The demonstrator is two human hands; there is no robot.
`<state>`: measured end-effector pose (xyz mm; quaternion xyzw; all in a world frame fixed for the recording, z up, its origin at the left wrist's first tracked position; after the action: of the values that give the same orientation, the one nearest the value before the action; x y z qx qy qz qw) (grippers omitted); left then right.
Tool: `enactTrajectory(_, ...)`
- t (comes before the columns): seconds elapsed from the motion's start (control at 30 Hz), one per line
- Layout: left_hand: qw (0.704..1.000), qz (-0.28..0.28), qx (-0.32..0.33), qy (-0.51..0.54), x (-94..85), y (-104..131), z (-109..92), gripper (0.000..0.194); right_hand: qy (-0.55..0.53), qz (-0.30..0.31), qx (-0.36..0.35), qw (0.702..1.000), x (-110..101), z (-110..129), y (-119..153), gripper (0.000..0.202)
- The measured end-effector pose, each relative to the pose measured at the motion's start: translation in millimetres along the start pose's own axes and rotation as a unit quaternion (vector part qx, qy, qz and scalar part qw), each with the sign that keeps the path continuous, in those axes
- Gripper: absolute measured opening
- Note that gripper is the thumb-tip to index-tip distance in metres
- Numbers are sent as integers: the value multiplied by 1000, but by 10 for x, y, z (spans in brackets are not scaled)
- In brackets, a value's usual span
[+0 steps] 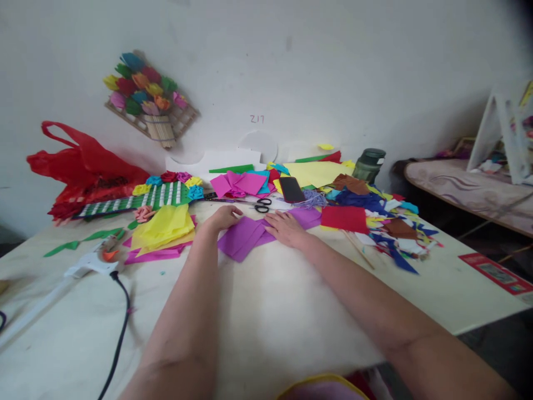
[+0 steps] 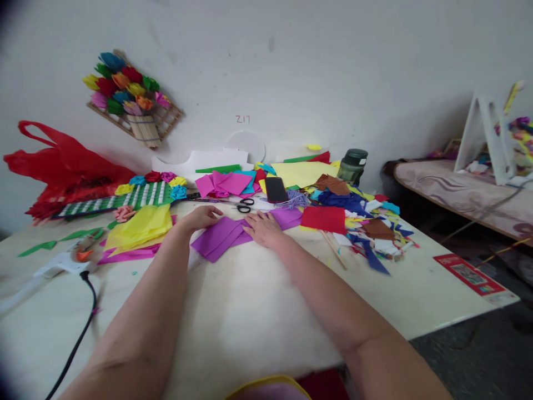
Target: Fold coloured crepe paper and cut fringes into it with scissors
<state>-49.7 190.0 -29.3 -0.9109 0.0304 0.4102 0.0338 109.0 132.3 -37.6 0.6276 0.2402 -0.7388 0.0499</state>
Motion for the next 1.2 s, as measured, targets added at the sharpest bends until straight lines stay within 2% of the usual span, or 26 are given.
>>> enactTrajectory(0.17,996,-23,26,-81,-71,-27,7,37,24,-67,11,997,-163,-6,-60,44)
enactTrajectory(0.3,992,-35,41,-116,-93,-37,-18,45,30,-82,-10,996,-171,13,-83,47)
enactTrajectory(0.5,984,-89,29,-150,-150,-27,-37,56,18,-146,-24,989,-268,-25,-74,49)
enactTrajectory(0.7,975,-129,-5,-181,-198,27,-49,54,-84,-232,-16,969,-427,-150,-138,14)
enactTrajectory(0.83,968,-142,2,-207,-192,56,-102,48,-152,-293,-21,944,-637,-199,-151,8)
enactTrajectory(0.97,961,-151,22,-231,-168,74,-172,39,-176,-365,-8,914,-952,-232,-101,8)
enactTrajectory(1.07,959,-160,44,-229,-160,57,-224,38,-176,-397,2,901,-1161,-255,-66,12)
enactTrajectory(1.13,960,-187,66,-199,-211,62,-306,41,-167,-410,14,896,-1270,-291,-57,16)
enactTrajectory(1.2,967,-200,105,-116,-247,106,-465,44,-161,-419,22,893,-1351,-327,-60,19)
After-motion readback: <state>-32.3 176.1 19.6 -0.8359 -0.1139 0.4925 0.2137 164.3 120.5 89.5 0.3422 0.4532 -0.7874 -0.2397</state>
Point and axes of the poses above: each hand's wrist, its own y-axis away from the middle knuckle, its own x-axis out of the palm, z = x × y, the point moved 10 cm from there along -y, towards the middle knuckle, and after that the axes turned 12 degrees about -z, right-handed, at the moved point
